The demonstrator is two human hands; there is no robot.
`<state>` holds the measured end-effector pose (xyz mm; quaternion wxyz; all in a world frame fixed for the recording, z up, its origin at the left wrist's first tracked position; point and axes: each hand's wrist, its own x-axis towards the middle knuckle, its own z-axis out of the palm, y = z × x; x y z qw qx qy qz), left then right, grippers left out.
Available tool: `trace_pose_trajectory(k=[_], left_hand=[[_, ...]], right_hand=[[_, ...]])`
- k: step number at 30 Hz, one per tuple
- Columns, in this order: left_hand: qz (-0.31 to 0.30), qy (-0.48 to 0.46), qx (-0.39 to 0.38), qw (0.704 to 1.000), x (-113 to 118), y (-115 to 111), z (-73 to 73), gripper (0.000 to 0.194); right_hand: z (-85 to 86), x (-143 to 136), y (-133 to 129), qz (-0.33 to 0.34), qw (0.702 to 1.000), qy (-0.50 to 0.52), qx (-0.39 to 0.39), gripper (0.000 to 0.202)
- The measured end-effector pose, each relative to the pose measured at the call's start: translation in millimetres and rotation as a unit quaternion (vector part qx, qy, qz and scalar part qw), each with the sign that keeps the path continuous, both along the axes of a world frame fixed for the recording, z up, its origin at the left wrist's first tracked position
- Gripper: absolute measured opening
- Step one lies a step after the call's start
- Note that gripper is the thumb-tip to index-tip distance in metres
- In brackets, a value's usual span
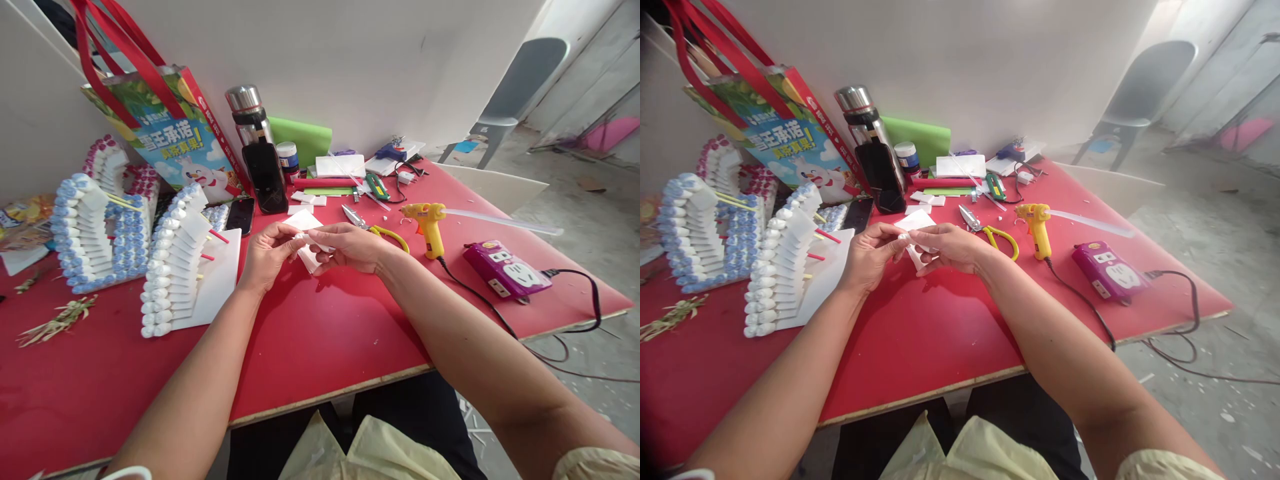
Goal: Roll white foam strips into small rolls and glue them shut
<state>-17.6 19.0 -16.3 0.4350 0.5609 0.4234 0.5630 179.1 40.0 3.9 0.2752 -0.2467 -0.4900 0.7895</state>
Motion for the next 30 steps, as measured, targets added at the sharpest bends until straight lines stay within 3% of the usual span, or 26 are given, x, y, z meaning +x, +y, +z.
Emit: trace_pose_trajectory(k=[4, 8, 12, 16, 21, 30], left_hand=[[0.006, -0.015, -0.011, 1.0, 0.7, 0.1, -0.8, 0.023], [0.019, -0.027, -0.027, 0.999, 4.6, 0.5, -4.2, 0.025], [0.034, -0.034, -0.016, 0.999, 9.3, 0.6, -6.6, 0.025], [0.037, -0.023, -0.01, 0.999, 9.9, -0.1, -5.6, 0.026], [0.04, -0.024, 0.001, 0.999, 7.9, -1.2, -2.5, 0.029], [-0.005, -0.037, -0.014, 0.999, 1.9, -1.4, 1.1, 0.034]], right_hand=[[-1.7, -1.6, -0.1, -0.007, 0.996, -0.026, 0.083, 0.04], [-1.5, -7.3, -1.0, -0.091, 0.973, -0.113, 0.178, 0.035], [-3.1, -12.0, -1.1, -0.207, 0.919, -0.223, 0.252, 0.028], [-4.9, -15.2, -4.1, -0.253, 0.858, -0.261, 0.363, 0.021], [-2.5, -16.6, -11.6, -0.261, 0.818, -0.267, 0.437, 0.017], [-2.5, -10.6, -10.8, -0.217, 0.805, -0.228, 0.504, 0.017]])
